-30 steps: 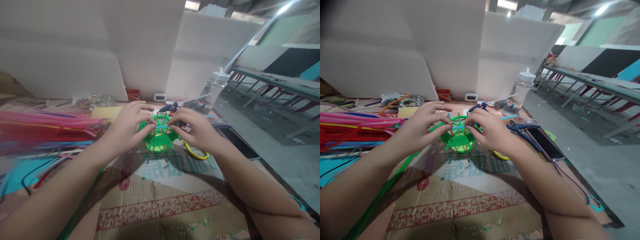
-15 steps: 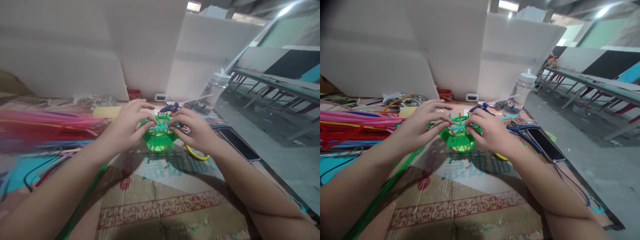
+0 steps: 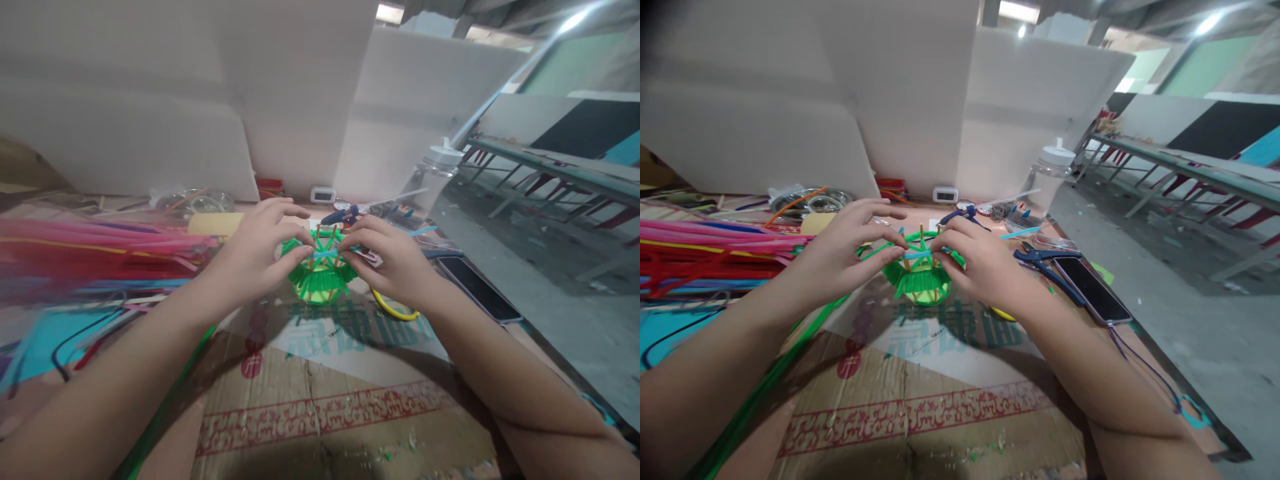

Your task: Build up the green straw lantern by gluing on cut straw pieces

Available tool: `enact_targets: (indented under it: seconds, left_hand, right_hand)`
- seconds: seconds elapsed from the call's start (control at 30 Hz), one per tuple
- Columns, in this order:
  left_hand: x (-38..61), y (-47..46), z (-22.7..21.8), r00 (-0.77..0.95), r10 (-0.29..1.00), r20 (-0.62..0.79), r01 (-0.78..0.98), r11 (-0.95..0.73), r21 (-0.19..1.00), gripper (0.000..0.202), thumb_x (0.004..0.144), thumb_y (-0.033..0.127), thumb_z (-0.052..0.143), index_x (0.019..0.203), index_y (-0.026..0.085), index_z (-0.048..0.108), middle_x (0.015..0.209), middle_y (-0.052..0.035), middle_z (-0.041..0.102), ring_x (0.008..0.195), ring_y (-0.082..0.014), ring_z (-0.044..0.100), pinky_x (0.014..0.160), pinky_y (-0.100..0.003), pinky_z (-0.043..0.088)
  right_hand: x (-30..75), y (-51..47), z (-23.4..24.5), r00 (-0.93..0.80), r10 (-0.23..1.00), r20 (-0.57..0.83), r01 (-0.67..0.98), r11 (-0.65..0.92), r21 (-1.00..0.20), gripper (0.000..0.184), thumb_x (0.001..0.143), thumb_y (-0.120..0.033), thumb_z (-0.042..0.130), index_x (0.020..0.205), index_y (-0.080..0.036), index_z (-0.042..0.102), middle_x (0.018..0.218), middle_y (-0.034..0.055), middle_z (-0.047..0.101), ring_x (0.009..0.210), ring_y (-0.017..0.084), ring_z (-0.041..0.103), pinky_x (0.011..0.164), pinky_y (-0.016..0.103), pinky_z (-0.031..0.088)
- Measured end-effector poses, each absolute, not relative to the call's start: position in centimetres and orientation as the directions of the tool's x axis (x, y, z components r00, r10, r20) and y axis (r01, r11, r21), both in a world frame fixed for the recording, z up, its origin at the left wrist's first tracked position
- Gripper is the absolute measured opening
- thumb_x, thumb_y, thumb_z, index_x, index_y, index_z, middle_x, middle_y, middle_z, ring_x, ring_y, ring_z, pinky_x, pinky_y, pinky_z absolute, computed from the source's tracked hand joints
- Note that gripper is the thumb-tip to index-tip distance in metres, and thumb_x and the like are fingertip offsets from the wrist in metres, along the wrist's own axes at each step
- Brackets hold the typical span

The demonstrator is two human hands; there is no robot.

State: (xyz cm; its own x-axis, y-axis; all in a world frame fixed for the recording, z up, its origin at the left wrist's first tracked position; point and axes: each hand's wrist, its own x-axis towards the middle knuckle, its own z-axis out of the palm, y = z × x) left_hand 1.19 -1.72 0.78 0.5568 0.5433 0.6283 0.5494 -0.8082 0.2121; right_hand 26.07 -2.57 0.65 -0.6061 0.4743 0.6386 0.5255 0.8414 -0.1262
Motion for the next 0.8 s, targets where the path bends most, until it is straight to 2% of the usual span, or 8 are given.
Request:
enact_targets:
  seconds: [0.57, 0.8]
  left_hand:
    - [1.19, -1.73, 0.8, 0.563, 0.541, 0.625, 0.562, -0.805, 0.191, 0.02, 0.096, 0.035, 0.059, 0.091, 0.021, 0.073, 0.127, -0.0099, 0.066, 0.129, -0.0299, 0.053, 0.112, -0.053, 0.038]
    - [1.16, -1.72, 0.68, 0.552, 0.549, 0.627, 0.575, -0.796, 0.191, 0.016, 0.095, 0.03, 0.06, 0.088, 0.021, 0.072, 0.126, -0.0098, 0.066, 0.128, -0.0293, 0.054, 0.112, -0.052, 0.038]
  right_hand:
    - [26.07, -2.76, 0.79, -0.602, 0.504, 0.619, 0.558, 0.82, -0.125, 0.008, 0.094, -0.014, 0.058, 0.096, -0.018, 0.065, 0.097, 0.0089, 0.066, 0.092, 0.021, 0.064, 0.079, 0.035, 0.052]
    - [26.08, -2.83, 0.83, -0.61, 0.504, 0.611, 0.558, 0.821, -0.12, 0.008, 0.093, -0.014, 0.057, 0.096, -0.018, 0.064, 0.098, 0.0091, 0.066, 0.093, 0.022, 0.064, 0.079, 0.036, 0.052]
